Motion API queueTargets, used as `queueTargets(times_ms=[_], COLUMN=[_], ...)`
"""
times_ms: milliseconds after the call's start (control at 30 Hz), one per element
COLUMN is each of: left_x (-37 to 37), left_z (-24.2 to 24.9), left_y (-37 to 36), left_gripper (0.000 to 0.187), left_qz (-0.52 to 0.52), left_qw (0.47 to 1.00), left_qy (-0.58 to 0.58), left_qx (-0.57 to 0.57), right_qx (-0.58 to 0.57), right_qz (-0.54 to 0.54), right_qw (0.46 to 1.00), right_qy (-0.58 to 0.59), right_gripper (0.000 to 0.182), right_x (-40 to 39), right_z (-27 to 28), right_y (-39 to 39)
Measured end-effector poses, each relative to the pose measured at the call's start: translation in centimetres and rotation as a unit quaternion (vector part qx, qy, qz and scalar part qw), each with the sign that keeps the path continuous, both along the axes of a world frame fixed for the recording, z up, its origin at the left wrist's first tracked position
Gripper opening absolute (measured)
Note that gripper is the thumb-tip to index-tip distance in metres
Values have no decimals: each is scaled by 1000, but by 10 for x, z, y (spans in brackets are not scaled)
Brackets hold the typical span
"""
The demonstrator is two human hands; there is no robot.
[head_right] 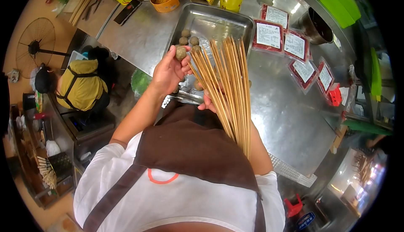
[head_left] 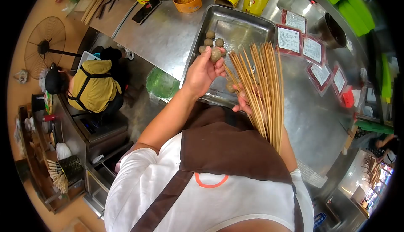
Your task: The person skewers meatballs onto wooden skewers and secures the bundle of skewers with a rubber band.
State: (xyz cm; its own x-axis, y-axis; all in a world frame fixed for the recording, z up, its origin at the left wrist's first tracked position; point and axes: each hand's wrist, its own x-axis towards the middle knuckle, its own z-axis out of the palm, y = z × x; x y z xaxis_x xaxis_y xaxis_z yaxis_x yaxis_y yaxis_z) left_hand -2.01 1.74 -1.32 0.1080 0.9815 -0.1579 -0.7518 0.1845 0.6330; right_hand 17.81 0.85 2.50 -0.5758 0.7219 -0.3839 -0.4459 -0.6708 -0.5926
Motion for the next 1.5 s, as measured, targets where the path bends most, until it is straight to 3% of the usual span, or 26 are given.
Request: queueTargets(times_ms=[267, 367, 467, 533, 633, 733, 933, 1100, 1167, 1233, 1500], left_x=[3, 6, 7, 10, 1, 0, 4, 13, 14, 14, 22], left_z=[0, 0, 3, 10, 7, -1, 0, 15, 13, 8, 18], left_y=[2, 2, 3, 5, 7, 9, 11, 10, 9, 8, 7], left_gripper=[44, 45, 45, 43, 39, 31, 32, 22, 21, 18, 26], left_qz=[-7, -20, -31, 39, 33, 76, 50, 53, 49, 58, 53], left_qw=[999, 998, 998, 998, 996, 995, 988, 990, 990, 989, 990], left_qy=[24, -9, -21, 18, -80, -39, -136, -109, -104, -110, -112], left_qx=[-41, -64, -58, -38, -24, -51, -50, -75, -77, -78, -74], right_qx=[-15, 38, -52, -41, 5, 2, 9, -49, 15, 9, 24], right_qz=[-10, 1, 25, 9, 1, -2, -4, -23, -18, 0, -1], right_qw=[998, 999, 988, 988, 998, 999, 999, 995, 999, 998, 999], right_qy=[58, 37, 145, 147, 64, 35, 37, 83, 33, 55, 38], right_gripper=[29, 32, 32, 30, 29, 29, 29, 29, 33, 35, 40], right_x=[4, 8, 11, 11, 10, 8, 9, 7, 8, 12, 8], right_z=[-7, -15, -17, -12, -8, -4, -2, 3, -7, -18, -13], right_y=[0, 1, 7, 7, 5, 5, 6, 6, 5, 8, 6])
